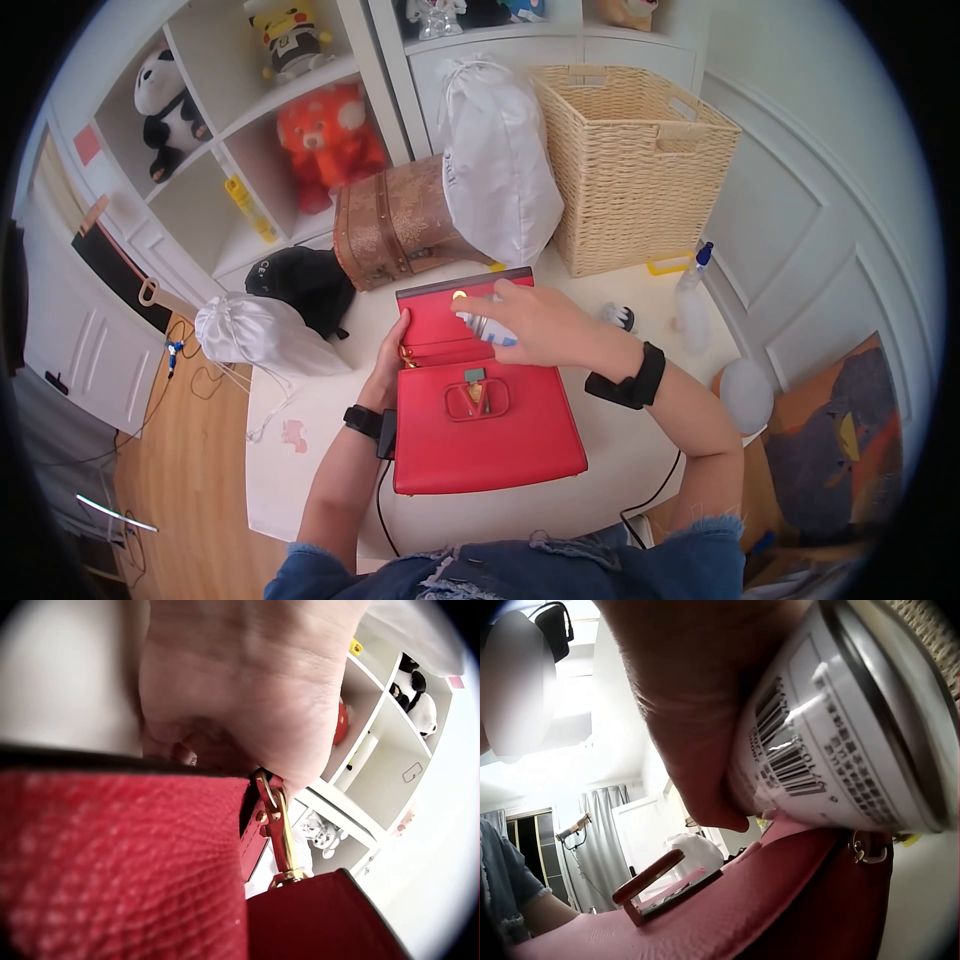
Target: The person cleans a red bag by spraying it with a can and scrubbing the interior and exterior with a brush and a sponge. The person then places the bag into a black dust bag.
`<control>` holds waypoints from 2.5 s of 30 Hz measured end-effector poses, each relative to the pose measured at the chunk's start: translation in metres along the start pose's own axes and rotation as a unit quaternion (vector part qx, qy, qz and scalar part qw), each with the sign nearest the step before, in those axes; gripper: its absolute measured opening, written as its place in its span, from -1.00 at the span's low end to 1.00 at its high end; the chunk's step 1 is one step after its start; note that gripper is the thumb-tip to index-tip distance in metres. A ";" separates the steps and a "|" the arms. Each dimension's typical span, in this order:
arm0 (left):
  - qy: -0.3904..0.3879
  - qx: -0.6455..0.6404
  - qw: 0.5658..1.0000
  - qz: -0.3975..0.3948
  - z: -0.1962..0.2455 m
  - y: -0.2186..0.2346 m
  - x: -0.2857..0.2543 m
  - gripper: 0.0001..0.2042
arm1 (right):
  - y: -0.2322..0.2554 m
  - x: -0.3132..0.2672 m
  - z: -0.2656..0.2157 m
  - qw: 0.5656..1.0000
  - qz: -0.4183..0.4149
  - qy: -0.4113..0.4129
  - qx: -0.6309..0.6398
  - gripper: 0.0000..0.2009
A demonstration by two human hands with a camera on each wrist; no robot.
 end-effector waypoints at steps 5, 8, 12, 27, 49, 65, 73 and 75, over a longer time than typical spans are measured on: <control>0.000 -0.012 1.000 -0.013 0.000 -0.004 -0.002 -0.46 | -0.003 0.007 0.002 1.000 0.006 0.013 -0.002 -0.36; 0.003 -0.017 1.000 -0.015 -0.004 0.002 0.006 -0.46 | -0.003 0.008 0.001 0.994 0.088 0.039 -0.047 -0.38; 0.006 -0.013 1.000 -0.014 -0.005 0.004 0.007 -0.46 | 0.003 0.001 0.008 0.989 0.109 0.022 -0.094 -0.39; 0.017 -0.018 1.000 0.002 -0.006 0.005 0.005 -0.47 | 0.067 -0.051 0.082 0.916 0.380 -0.127 0.019 -0.27; -0.077 0.079 0.993 0.030 0.007 -0.002 -0.009 -0.44 | 0.032 -0.118 0.224 0.814 0.482 -0.323 0.029 -0.30; -0.151 0.139 0.979 -0.007 0.014 -0.007 -0.015 -0.58 | 0.030 -0.138 0.110 0.914 0.279 -0.248 -0.158 -0.47; -0.122 0.068 0.990 0.018 0.009 -0.008 -0.014 -0.59 | -0.008 -0.153 0.132 0.964 0.148 -0.217 -0.043 -0.47; -0.079 0.005 0.996 0.028 0.009 -0.010 -0.017 -0.61 | -0.013 -0.151 0.134 0.965 0.120 -0.229 -0.053 -0.47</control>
Point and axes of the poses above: each hand's wrist, its own x-axis towards the middle knuckle, its own y-axis out of the back of the hand, z = x × y, the point moved 6 cm from there along x, towards the middle knuckle, and after that the axes turned 15 degrees about z, right-handed, at the moved point
